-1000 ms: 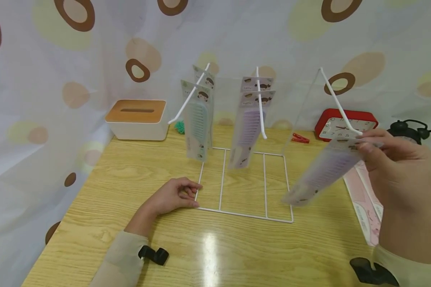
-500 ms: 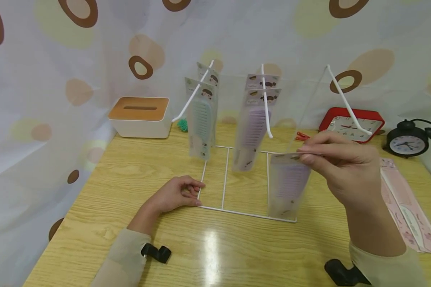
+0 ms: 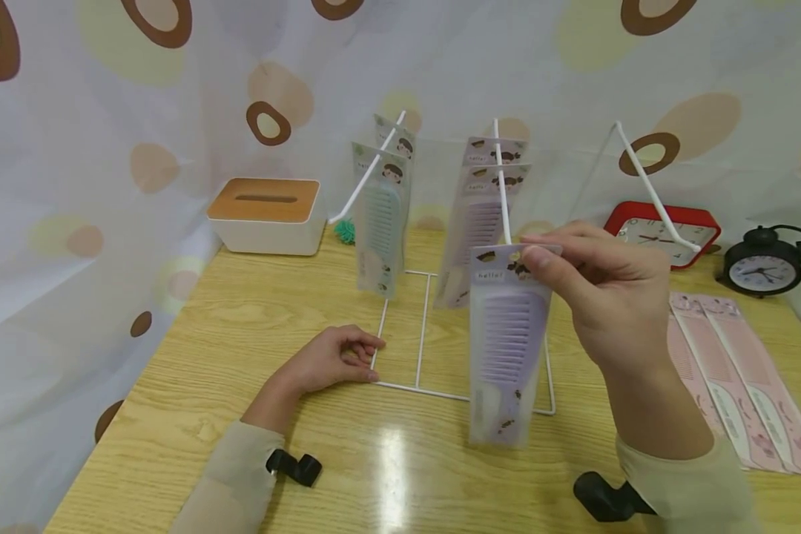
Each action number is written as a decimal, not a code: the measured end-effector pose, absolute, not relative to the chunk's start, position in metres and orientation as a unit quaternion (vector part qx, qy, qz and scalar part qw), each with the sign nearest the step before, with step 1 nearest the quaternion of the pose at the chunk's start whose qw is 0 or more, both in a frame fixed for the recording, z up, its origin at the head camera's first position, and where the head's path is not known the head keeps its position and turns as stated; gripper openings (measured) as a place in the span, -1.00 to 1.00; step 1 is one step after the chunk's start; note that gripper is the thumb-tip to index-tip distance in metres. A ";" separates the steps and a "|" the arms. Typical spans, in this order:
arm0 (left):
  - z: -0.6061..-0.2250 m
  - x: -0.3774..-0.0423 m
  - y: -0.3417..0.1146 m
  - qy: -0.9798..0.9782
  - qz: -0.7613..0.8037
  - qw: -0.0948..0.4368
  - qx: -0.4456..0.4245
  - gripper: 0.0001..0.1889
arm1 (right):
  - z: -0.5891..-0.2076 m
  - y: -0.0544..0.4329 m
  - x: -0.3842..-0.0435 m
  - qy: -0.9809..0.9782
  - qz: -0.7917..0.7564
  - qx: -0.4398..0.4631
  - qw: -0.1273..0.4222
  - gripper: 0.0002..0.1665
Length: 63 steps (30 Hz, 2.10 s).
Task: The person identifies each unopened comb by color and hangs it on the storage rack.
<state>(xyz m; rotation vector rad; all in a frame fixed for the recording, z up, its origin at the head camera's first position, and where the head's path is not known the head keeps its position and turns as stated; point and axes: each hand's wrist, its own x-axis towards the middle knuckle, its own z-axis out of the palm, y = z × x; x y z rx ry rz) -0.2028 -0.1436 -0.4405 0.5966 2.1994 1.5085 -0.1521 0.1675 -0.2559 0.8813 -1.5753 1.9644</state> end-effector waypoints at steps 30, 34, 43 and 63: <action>-0.441 -0.202 -0.142 0.795 0.530 0.204 0.214 -0.47 | -0.266 0.169 -0.188 -0.635 0.719 0.185 0.215 -0.85; -0.441 -0.202 -0.144 0.796 0.530 0.202 0.211 -0.47 | -0.267 0.171 -0.188 -0.633 0.719 0.195 0.209 -0.82; -0.442 -0.203 -0.144 0.794 0.534 0.201 0.211 -0.48 | -0.273 0.181 -0.189 -0.630 0.729 0.186 0.192 -0.74; -0.443 -0.202 -0.144 0.794 0.535 0.200 0.209 -0.49 | -0.333 0.261 -0.201 -0.737 0.623 0.243 0.098 -0.54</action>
